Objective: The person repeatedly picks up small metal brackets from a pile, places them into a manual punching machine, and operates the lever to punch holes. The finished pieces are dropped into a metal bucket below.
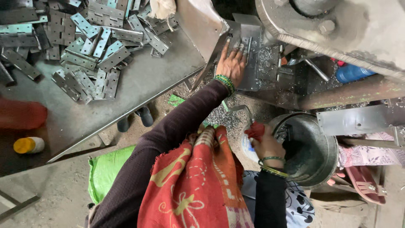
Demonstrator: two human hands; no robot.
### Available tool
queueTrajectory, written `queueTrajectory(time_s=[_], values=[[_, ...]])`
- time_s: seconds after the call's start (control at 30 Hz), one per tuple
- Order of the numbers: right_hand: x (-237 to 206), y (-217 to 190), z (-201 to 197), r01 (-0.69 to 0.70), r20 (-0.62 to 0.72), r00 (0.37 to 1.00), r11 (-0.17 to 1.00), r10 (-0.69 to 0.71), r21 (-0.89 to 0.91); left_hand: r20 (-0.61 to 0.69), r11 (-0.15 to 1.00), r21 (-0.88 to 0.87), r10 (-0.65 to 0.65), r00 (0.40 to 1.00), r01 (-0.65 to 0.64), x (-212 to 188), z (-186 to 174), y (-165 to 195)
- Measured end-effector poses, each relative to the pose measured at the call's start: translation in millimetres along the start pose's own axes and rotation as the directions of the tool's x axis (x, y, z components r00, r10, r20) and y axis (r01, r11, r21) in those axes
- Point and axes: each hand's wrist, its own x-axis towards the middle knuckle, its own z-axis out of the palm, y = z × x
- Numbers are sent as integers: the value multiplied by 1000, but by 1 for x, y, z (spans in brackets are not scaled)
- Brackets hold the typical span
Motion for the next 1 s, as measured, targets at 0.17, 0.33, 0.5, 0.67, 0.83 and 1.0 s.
queueTrajectory(time_s=[0.17, 0.33, 0.5, 0.67, 0.83, 1.0], values=[[7, -1, 46, 24, -36, 999, 990, -19, 138, -15, 1000, 27, 2, 1000, -1, -7, -3, 0], [3, -6, 11, -27, 58, 998, 1000, 26, 11, 17, 996, 82, 31, 999, -33, -10, -15, 4], [-3, -9, -33, 40, -5, 999, 986, -41, -164, 2, 998, 65, 26, 1000, -26, -8, -6, 1], [9, -5, 43, 44, -50, 998, 998, -41, 54, -41, 998, 57, 6, 999, -4, 1, 4, 5], [19, 16, 75, 77, -42, 997, 980, -70, 186, -79, 994, 99, 51, 996, -43, -3, -4, 1], [7, 13, 2, 4, 50, 999, 994, 2, -107, -35, 998, 55, 40, 999, -38, 3, -8, 0]])
